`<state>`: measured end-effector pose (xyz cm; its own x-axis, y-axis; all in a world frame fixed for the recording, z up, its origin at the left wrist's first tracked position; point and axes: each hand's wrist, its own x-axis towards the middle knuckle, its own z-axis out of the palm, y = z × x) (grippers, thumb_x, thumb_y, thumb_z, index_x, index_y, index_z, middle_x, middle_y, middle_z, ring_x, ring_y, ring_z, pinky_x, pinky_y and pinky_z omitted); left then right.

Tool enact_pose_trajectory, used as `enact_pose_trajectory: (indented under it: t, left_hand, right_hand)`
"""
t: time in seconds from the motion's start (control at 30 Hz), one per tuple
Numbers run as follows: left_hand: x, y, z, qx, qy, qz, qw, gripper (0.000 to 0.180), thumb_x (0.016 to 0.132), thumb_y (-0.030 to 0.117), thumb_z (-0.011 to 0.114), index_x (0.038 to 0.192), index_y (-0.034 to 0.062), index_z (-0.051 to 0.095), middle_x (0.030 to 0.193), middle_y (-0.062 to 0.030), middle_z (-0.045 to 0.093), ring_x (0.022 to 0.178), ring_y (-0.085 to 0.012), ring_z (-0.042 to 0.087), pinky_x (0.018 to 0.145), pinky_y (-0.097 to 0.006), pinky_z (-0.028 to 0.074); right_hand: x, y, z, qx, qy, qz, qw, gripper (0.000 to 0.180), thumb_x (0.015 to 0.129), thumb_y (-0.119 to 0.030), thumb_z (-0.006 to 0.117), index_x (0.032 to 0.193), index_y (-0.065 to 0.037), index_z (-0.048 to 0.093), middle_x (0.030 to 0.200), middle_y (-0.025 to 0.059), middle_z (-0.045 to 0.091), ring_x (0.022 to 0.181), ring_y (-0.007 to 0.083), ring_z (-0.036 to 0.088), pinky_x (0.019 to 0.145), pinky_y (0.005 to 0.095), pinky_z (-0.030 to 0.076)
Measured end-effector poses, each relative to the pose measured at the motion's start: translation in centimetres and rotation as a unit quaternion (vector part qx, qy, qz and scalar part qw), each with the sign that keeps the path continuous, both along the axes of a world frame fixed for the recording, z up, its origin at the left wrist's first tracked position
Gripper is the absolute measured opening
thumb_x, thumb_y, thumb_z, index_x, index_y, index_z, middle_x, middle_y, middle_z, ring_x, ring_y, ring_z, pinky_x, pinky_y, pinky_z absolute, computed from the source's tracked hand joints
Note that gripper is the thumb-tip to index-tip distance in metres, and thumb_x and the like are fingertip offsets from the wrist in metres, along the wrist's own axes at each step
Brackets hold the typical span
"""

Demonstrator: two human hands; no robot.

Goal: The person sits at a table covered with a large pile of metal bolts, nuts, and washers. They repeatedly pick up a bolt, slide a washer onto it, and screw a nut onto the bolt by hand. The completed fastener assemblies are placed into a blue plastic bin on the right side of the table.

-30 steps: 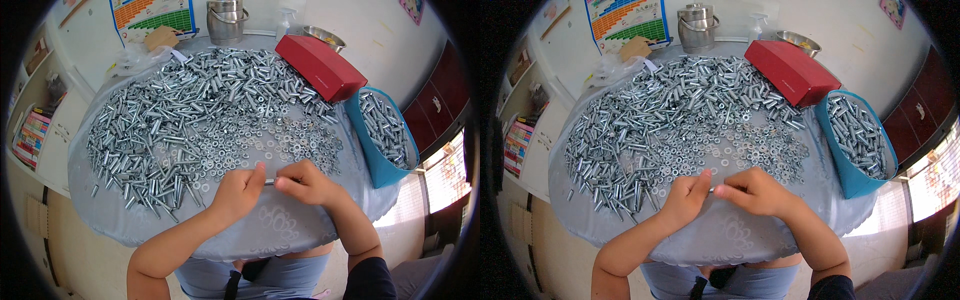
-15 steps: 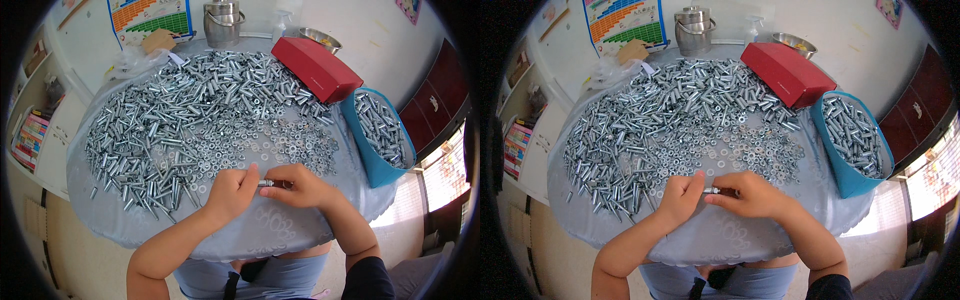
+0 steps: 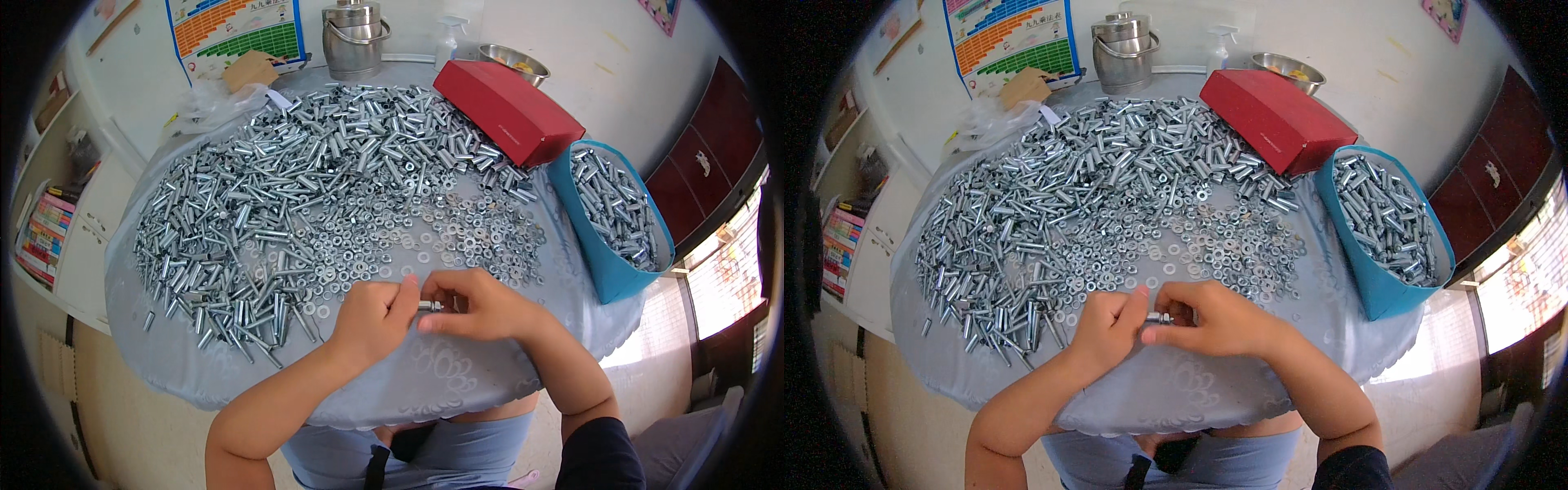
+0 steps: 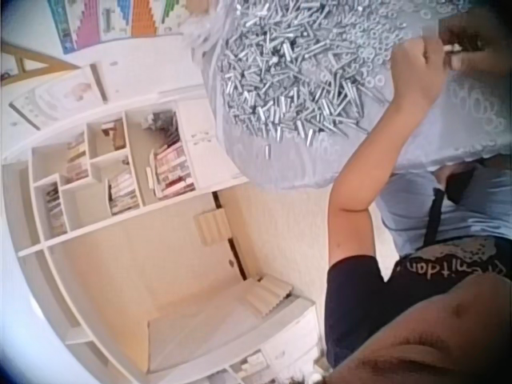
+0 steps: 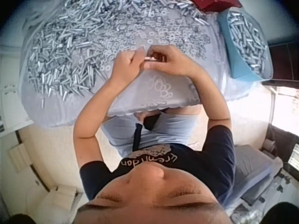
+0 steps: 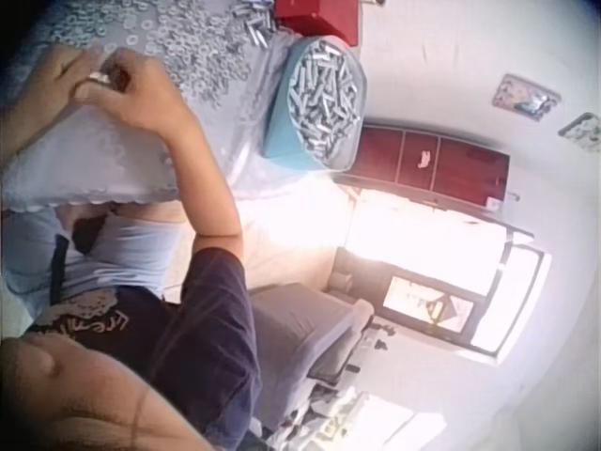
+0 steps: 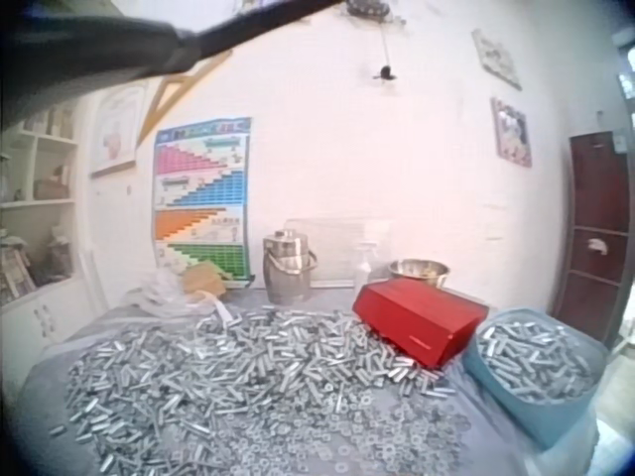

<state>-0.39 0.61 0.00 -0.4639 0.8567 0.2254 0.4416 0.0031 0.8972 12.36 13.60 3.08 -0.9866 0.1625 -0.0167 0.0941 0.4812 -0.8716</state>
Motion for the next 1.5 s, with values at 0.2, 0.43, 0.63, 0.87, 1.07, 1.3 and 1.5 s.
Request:
enact_pose_trajectory:
  t: [0.2,0.43,0.63,0.87,1.07,1.3,1.5]
  left_hand:
    - [-0.3,0.1,0.0,0.002,-0.058,0.007,0.998,0.039,0.088,0.022,0.053,0.058,-0.0035,0.054,0.047,-0.0071,0.049,0.041,-0.0096,0.04,0.04,-0.03,0.029]
    - [-0.2,-0.1,0.1,0.052,-0.112,-0.022,0.992,0.037,0.091,0.021,0.05,0.062,-0.0012,0.052,0.049,0.0016,0.044,0.047,-0.004,0.036,0.041,-0.025,0.028]
    - [-0.5,0.0,-0.1,0.06,-0.135,0.012,0.989,0.041,0.093,0.023,0.045,0.06,-0.0004,0.046,0.05,0.0005,0.041,0.05,-0.0055,0.034,0.043,-0.028,0.029]
    - [-0.2,-0.2,0.2,0.06,-0.069,0.018,0.996,0.042,0.094,0.023,0.043,0.061,-0.0017,0.046,0.049,-0.0039,0.041,0.049,-0.0083,0.036,0.045,-0.03,0.031]
    - [-0.4,-0.2,-0.2,0.062,-0.056,0.022,0.996,0.043,0.094,0.025,0.042,0.061,-0.0026,0.047,0.049,-0.0078,0.042,0.047,-0.0111,0.038,0.045,-0.032,0.032]
    - [-0.1,-0.1,0.0,0.058,-0.039,0.012,0.998,0.042,0.095,0.026,0.042,0.062,-0.0009,0.046,0.051,-0.0067,0.041,0.049,-0.0111,0.037,0.046,-0.031,0.032]
    - [-0.1,0.2,-0.5,0.097,-0.111,-0.028,0.989,0.037,0.097,0.037,0.03,0.087,0.0044,0.045,0.069,-0.0013,0.043,0.06,-0.0082,0.039,0.056,-0.023,0.034]
  right_hand:
    - [-0.2,0.0,0.0,0.064,0.057,0.019,0.996,0.032,0.088,-0.031,0.056,0.082,0.0,0.06,0.061,0.0119,0.055,0.054,0.0172,0.052,0.053,0.0305,0.042]
    - [0.0,0.4,-0.2,-0.19,-0.106,0.007,0.976,0.043,0.091,-0.036,0.051,0.067,-0.001,0.057,0.051,0.0035,0.048,0.049,0.0102,0.044,0.047,0.0265,0.036]
    - [-0.5,-1.0,-0.8,-0.151,0.027,-0.035,0.988,0.047,0.094,-0.04,0.044,0.067,-0.002,0.054,0.055,-0.001,0.045,0.052,0.0065,0.041,0.049,0.0227,0.033]
    - [-0.1,0.2,-1.2,-0.226,-0.036,0.023,0.973,0.027,0.091,-0.026,0.055,0.079,-0.002,0.053,0.061,-0.0028,0.043,0.057,0.0038,0.039,0.05,0.0221,0.031]
    - [-0.4,-0.7,-0.4,-0.233,-0.016,0.011,0.972,0.038,0.093,-0.034,0.047,0.073,-0.003,0.053,0.056,-0.0032,0.04,0.051,0.0049,0.036,0.046,0.0218,0.03]
    - [-0.1,-0.1,0.0,-0.319,-0.082,0.021,0.944,0.043,0.094,-0.04,0.043,0.07,-0.005,0.05,0.054,-0.0023,0.037,0.046,0.0065,0.034,0.043,0.0227,0.027]
    - [0.3,2.8,0.1,-0.459,0.041,-0.086,0.883,0.039,0.091,-0.038,0.048,0.066,-0.009,0.045,0.051,-0.0028,0.03,0.043,0.0092,0.029,0.04,0.0245,0.021]
